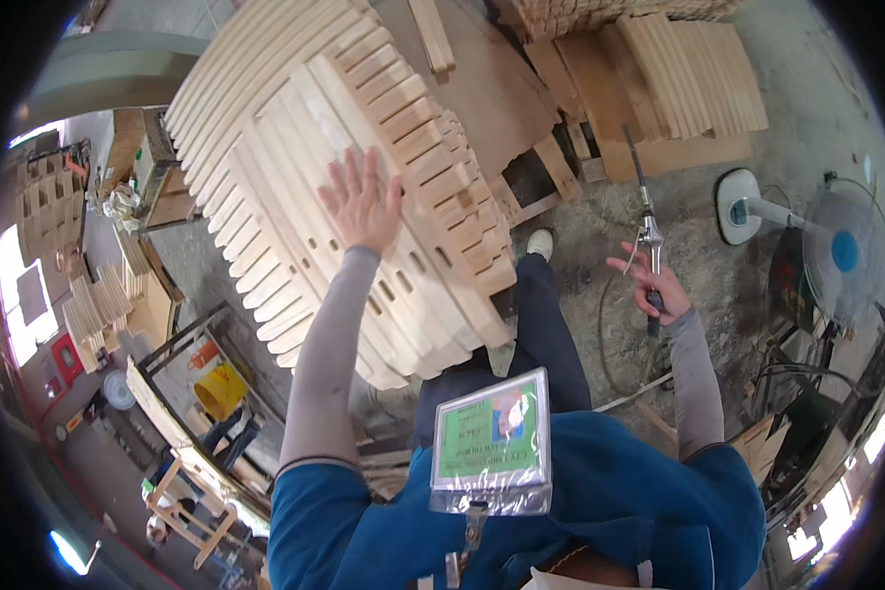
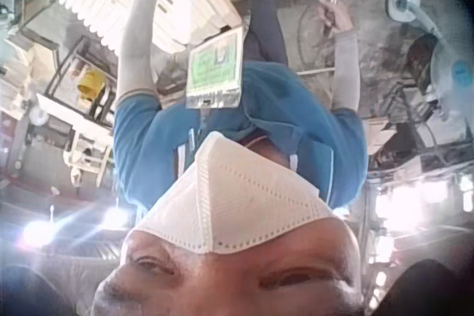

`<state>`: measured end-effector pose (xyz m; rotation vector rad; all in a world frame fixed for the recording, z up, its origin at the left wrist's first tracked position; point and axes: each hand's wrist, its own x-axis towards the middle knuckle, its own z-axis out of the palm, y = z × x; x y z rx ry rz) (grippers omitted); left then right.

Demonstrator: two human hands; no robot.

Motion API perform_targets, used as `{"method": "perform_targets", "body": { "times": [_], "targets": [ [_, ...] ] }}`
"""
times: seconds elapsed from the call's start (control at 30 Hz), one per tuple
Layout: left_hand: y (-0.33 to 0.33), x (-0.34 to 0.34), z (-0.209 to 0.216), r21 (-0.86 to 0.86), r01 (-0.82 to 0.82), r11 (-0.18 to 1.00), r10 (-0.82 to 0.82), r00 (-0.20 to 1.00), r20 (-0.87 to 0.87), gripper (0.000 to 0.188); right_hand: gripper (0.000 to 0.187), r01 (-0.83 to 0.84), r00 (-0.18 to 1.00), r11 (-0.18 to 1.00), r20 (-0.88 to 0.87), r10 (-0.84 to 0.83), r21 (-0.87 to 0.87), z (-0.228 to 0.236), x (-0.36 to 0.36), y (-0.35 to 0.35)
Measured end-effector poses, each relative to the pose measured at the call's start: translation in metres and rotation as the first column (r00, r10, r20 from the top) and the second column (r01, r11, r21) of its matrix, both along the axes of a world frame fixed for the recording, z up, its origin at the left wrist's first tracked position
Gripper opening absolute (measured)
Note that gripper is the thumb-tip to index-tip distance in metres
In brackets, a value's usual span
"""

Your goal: The person stacks and aligns multiple light-colored wooden slats with pre-drilled holes on a workbench. They then use a brush to apply a white adhesive into the holes of the stacked pieces.

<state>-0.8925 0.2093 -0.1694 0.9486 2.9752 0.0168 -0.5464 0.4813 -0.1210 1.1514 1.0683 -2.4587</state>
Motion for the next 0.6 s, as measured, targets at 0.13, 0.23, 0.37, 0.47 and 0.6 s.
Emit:
{"method": "perform_targets", "body": {
  "times": [0.13,0.23,0.37,0.47,0.6],
  "targets": [
    [-0.017,0.012,0.009,0.101,0.127,0.987,-0.129,0.992,0.012,0.053,0.047,0.018,0.983,0.976,-0.176,-0.057,-0.217,0.086,0.031,-0.1],
    [-0.058,0.04,0.003,0.108,0.313,0.943,-0.315,0.949,0.002,0.053,0.044,-0.052,0.991,0.922,-0.13,0.002,-0.384,0.123,0.038,-0.188],
    [-0.137,0.089,0.021,0.141,0.371,0.918,-0.386,0.917,0.104,0.056,0.038,-0.142,0.982,0.972,0.097,0.162,-0.185,0.118,0.051,-0.273],
    [-0.183,0.094,0.03,0.245,0.021,0.969,-0.058,0.988,0.144,0.064,0.03,-0.133,0.97,0.987,0.219,0.11,0.093,0.125,0.048,-0.306],
    [-0.217,0.087,-0.006,0.666,-0.436,0.606,0.162,0.887,0.433,0.069,0.028,-0.252,0.942,0.948,0.272,0.195,0.195,0.125,0.034,-0.337]
  ]
}}
